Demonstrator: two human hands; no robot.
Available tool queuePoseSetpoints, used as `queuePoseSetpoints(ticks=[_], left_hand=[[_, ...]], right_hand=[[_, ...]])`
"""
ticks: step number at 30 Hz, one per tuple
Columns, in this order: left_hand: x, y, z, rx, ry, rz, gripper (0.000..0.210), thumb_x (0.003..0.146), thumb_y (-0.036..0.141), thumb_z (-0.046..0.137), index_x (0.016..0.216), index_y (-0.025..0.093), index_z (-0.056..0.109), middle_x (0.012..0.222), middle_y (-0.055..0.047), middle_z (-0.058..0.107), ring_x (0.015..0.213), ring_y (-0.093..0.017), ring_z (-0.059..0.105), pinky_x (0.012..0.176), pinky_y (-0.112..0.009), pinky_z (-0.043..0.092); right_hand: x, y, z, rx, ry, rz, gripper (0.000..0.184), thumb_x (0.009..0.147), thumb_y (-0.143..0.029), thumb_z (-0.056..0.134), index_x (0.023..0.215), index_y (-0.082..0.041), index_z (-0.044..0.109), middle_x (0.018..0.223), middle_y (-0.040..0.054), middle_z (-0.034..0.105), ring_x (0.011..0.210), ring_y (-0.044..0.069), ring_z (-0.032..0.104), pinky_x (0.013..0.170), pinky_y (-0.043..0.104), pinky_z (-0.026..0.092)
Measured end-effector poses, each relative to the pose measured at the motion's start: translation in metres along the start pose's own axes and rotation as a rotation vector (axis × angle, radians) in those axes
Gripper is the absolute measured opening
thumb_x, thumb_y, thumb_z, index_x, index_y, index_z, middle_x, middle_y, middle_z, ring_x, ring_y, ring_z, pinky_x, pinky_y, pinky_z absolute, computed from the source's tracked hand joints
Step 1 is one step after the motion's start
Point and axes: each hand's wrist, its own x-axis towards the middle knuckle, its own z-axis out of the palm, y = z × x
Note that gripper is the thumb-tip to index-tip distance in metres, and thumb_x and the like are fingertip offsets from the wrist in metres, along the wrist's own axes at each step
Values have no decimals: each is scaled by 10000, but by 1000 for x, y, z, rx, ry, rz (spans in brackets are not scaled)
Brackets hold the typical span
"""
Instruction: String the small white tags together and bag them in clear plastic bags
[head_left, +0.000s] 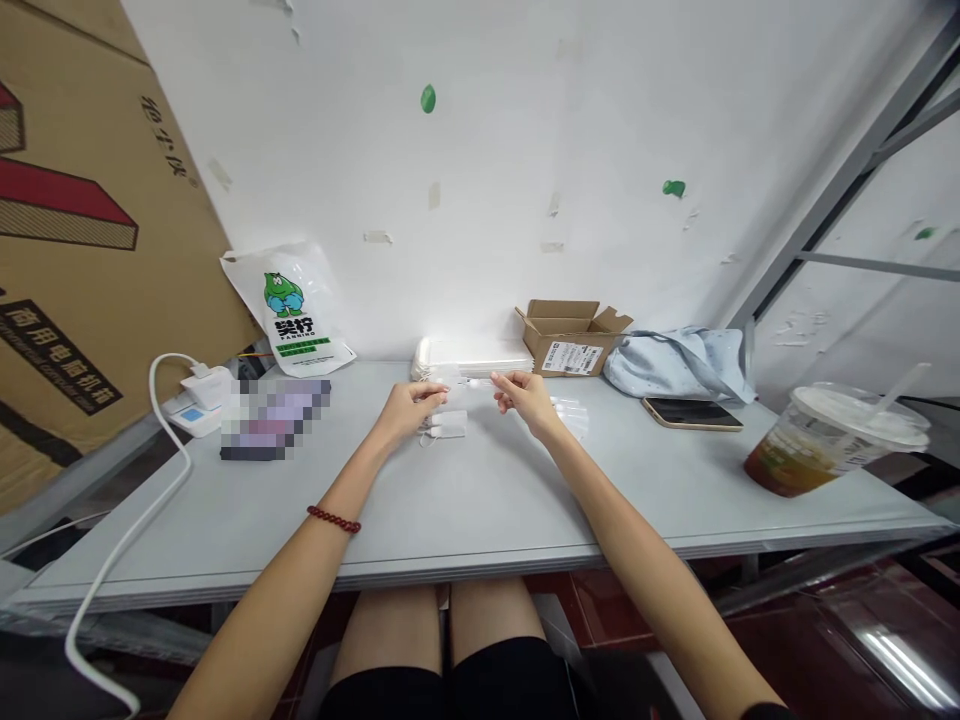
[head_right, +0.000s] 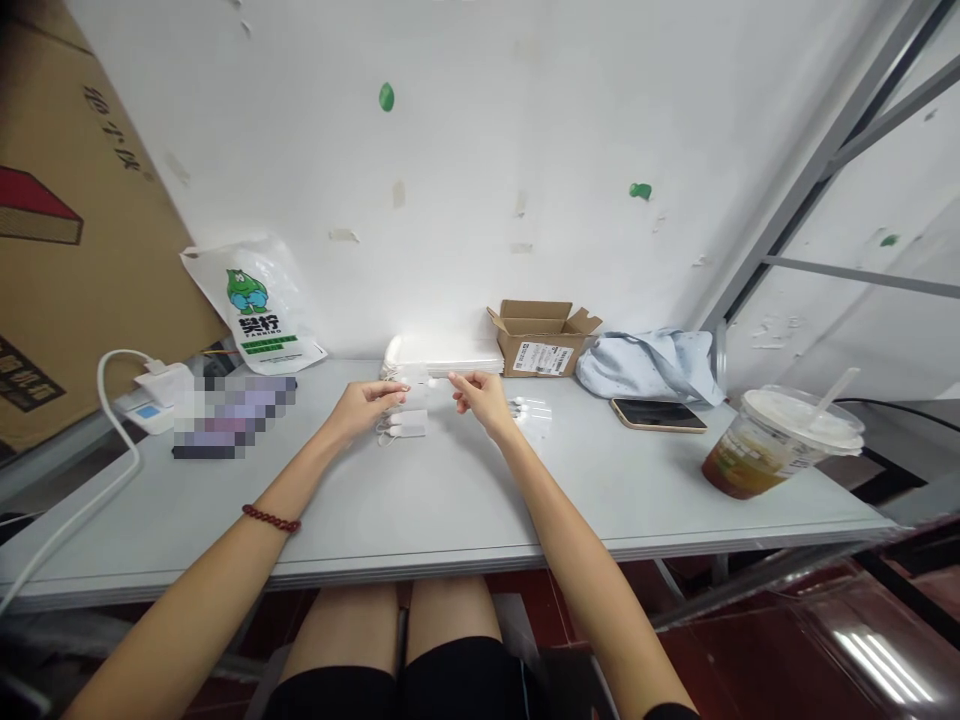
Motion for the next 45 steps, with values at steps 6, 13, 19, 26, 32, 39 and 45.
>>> queuePoseSetpoints(ticks=[6,13,19,26,32,39,45], left_hand=[[-4,3,1,45,-77,41,355,650,515,655,662,164,701,753,-75,678,736,-204,582,598,-295,416],[-2,4,4,-72,-18,15,400,609,545,684,663,150,667,610,-12,551,497,-90,380,494,-263,312],[-1,4,3,-269,-71,-72,425,533,531,767,644,132,667,700,-42,586,555,-90,431,493,-250,333],[0,3,3,-359,-75,-96,413,517,487,798,665,121,681,682,-32,559,585,-87,428,483,-231,329],[2,1,3,-357,-74,-100,413,518,483,797,664,115,679,705,-46,577,581,-86,423,483,-236,322],[2,1,3,-376,-75,-117,407,515,460,806,691,111,694,682,-36,561,579,-85,424,478,-228,318],[1,1,3,-378,-69,-117,428,490,466,818,691,109,697,668,-34,552,575,-83,425,466,-213,325]], right_hand=[[-1,1,1,-24,-16,-36,453,590,-573,739,610,-160,553,513,-24,545,399,68,452,424,229,396],[-7,-2,6,21,-115,-10,413,595,-516,763,650,-160,562,528,-26,563,423,75,470,444,230,412],[-9,-4,8,61,-132,2,395,611,-500,759,659,-161,564,524,-32,557,431,72,469,462,230,420],[-9,-3,8,74,-155,14,398,613,-500,758,653,-157,560,538,-26,557,440,69,469,464,227,418],[-8,-1,9,89,-149,33,405,595,-504,768,656,-154,574,546,-17,561,460,77,485,462,228,423],[-8,0,10,103,-154,22,407,608,-502,765,638,-149,564,559,-8,574,431,68,471,447,229,415],[-7,0,10,94,-146,21,424,601,-510,769,617,-149,547,525,-20,549,420,61,455,425,213,406]])
